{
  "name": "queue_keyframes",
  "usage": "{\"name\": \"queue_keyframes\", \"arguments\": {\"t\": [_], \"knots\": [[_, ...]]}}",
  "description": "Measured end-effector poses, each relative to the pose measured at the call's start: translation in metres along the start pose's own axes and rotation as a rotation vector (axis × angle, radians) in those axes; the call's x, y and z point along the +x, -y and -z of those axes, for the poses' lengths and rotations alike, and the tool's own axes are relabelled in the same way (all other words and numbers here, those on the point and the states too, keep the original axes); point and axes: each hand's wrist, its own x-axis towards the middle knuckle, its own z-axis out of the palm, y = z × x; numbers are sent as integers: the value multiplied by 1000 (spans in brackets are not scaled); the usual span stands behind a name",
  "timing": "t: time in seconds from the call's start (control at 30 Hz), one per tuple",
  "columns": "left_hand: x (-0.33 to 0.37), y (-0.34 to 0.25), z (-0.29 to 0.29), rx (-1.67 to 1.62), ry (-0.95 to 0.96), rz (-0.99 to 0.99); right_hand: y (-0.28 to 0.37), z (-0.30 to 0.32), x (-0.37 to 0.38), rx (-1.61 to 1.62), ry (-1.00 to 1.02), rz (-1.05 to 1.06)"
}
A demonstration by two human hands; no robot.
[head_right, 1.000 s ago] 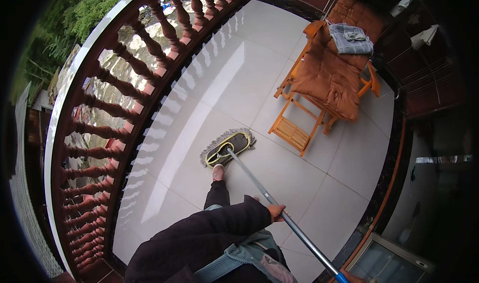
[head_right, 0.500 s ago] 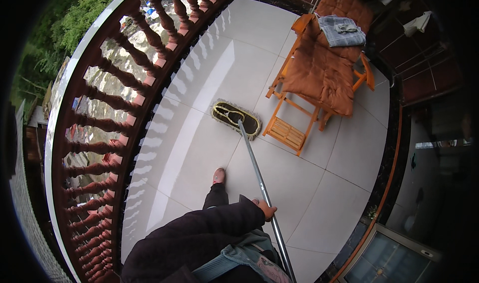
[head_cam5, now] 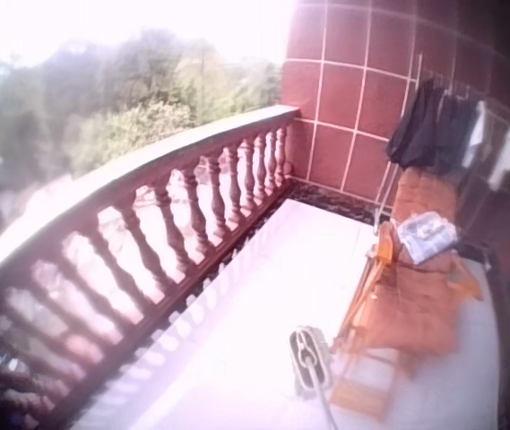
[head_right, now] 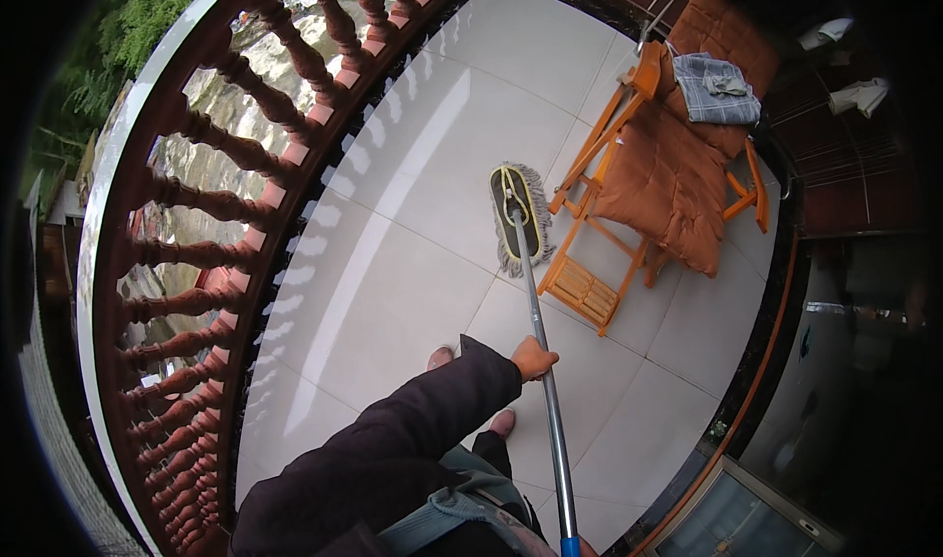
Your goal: The person mops a tiled balcony floor using a flat mop. They briefly move a wooden rocking chair and a small stool to clear the area, then continue mopping the entire floor surface.
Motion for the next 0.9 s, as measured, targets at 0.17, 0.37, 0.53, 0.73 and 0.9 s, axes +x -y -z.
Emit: {"name": "queue_keyframes", "arguments": {"t": [0.17, 0.37, 0.53, 0.73, 0.9], "knots": [[14, -18, 42, -76, -113, -47, 69, 33, 4, 193, -56, 209], [42, -55, 134, -136, -272, -12, 220, 95, 33, 655, 139, -77], [84, -69, 225, -196, -562, -50, 347, 130, 91, 497, 244, -19], [102, -102, 334, -390, -679, -63, 461, 144, 135, 85, 200, 134], [98, -96, 349, -573, -570, -113, 482, 152, 133, -83, 172, 154]]}}
